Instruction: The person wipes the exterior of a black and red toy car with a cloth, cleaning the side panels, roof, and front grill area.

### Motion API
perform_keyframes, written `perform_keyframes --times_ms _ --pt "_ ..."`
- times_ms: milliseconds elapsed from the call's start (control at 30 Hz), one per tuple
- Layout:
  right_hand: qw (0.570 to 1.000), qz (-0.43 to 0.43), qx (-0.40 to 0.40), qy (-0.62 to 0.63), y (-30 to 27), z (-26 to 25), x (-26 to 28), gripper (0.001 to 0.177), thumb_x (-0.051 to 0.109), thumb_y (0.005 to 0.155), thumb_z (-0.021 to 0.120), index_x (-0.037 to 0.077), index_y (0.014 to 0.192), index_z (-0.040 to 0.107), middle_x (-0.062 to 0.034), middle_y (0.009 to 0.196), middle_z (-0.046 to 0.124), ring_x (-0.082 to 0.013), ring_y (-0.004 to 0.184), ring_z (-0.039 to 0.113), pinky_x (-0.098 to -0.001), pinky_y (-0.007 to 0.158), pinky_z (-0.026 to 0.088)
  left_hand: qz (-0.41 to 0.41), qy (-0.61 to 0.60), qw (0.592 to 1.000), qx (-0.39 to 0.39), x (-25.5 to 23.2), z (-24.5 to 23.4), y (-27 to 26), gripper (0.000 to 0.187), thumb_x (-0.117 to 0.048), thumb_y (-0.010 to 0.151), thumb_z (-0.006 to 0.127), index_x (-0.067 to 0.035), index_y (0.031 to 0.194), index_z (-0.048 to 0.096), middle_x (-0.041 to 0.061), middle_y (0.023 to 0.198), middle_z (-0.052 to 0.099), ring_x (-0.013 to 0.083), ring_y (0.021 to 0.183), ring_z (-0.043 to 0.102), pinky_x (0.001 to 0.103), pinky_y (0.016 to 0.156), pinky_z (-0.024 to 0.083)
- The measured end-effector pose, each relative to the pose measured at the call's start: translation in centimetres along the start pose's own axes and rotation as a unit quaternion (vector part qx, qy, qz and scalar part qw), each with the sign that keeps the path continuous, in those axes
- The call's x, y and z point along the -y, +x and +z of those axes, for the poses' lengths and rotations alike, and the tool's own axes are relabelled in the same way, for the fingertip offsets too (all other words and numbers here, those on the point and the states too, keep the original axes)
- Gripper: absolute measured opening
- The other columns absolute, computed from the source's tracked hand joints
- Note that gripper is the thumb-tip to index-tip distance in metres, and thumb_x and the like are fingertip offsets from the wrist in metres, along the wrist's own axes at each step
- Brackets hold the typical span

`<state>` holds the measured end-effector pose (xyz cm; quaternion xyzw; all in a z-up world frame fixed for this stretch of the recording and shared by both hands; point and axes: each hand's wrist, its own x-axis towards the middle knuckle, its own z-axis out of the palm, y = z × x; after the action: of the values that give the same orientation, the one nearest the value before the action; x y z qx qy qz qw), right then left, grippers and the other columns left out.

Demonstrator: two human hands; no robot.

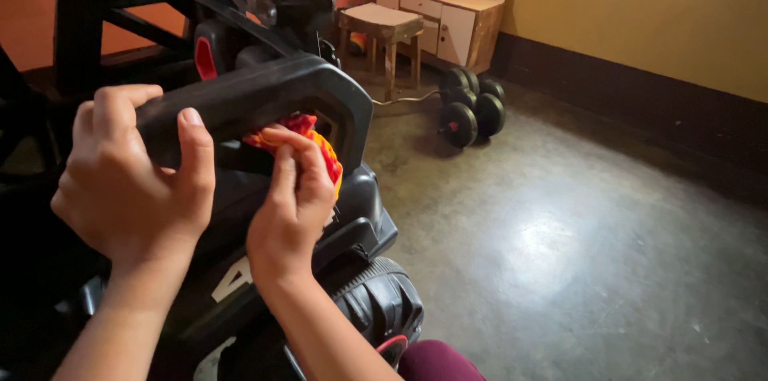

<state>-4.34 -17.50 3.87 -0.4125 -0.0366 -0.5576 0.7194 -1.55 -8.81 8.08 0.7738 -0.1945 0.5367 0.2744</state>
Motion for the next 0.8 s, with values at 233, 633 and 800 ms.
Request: perform_keyframes --times_ms 233,633,800 --pt "0.998 -0.026 0.009 -0.058 -0.8 0.1 1.4 0.020 0.009 0.112 0.047 -0.003 0.114 0.064 -0.0162 0.107 0.068 -0.0238 0.102 0.062 -0.0355 0.096 0.050 0.010 -0.010 1.000 -0.001 -0.2 -0.4 0.3 0.032 -0.038 0.103 0.067 -0.011 0.120 0.065 0.010 0.109 0.069 0.0366 0.091 0.069 0.048 0.072 0.053" --pt "0.832 -0.274 0.249 -0.413 2.1 -6.7 0.2 0.053 0.001 0.097 0.058 0.004 0.149 0.049 -0.0159 0.147 0.058 -0.0343 0.141 0.053 -0.0458 0.122 0.038 -0.002 -0.046 0.999 0.005 0.1 -0.3 0.3 0.035 -0.042 0.104 0.066 -0.010 0.120 0.065 0.010 0.110 0.069 0.0334 0.084 0.070 0.045 0.068 0.054" --pt "0.776 -0.305 0.290 -0.470 4.0 -9.4 1.2 0.057 0.002 0.085 0.062 0.004 0.141 0.053 -0.0137 0.140 0.062 -0.0359 0.132 0.056 -0.0458 0.115 0.041 0.021 -0.039 0.999 0.003 0.5 -0.3 0.1 0.036 -0.042 0.109 0.067 -0.008 0.117 0.064 0.010 0.108 0.068 0.0302 0.083 0.069 0.043 0.069 0.054"
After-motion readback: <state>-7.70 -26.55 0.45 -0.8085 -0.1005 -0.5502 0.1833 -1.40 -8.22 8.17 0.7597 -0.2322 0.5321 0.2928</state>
